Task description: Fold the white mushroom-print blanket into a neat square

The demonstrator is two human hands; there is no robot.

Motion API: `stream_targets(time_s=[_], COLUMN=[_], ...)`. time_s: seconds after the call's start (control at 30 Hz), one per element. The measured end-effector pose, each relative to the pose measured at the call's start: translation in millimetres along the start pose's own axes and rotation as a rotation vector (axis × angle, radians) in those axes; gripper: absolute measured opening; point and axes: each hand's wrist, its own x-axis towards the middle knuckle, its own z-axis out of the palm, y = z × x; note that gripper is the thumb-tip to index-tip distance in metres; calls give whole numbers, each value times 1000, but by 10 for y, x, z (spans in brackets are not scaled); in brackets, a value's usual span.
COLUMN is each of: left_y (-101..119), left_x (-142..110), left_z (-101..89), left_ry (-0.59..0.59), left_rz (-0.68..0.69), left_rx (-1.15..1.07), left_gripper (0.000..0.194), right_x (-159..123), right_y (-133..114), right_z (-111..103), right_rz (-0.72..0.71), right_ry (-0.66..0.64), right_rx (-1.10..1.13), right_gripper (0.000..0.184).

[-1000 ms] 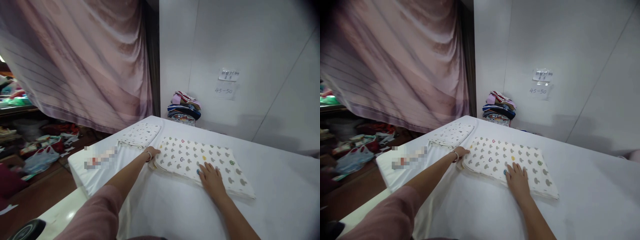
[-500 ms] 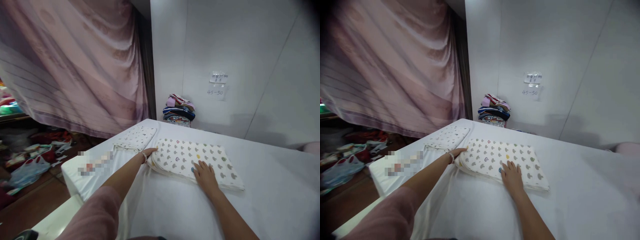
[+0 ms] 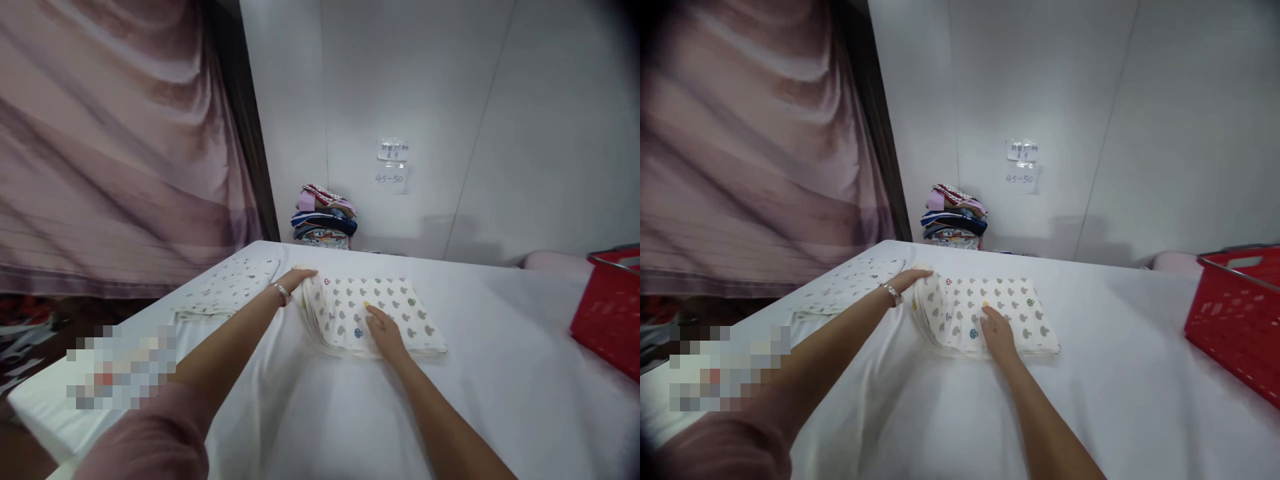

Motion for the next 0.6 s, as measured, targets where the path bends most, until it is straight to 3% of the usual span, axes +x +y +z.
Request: stream_targets(time_s=[0.1, 0.2, 0.3, 0.4, 0.5, 0.6], left_y=[291, 464, 476, 329, 115, -45], left_x=[172, 298, 334, 331, 347, 367], left_z=[448, 1043, 1669, 2173, 2469, 2540], left_ry=[-9, -39, -95, -124, -177, -242], left_rz=[92, 156, 194, 203, 174, 149], left_rx=[114, 236, 321, 375, 385, 349], left_gripper=[25, 28, 33, 31, 30, 35], right_x=[107, 190, 242, 261, 255, 261], right_y=[-77, -117, -90, -18, 77, 162], right_z=[-110, -258, -431, -610, -749, -837], right_rz=[133, 290, 393, 404, 457, 490], right_ry=[142, 202, 165, 80, 36, 3], right_rx=[394, 715, 995, 1148, 1149, 1081], right_gripper=[41, 40, 37, 40, 46, 48])
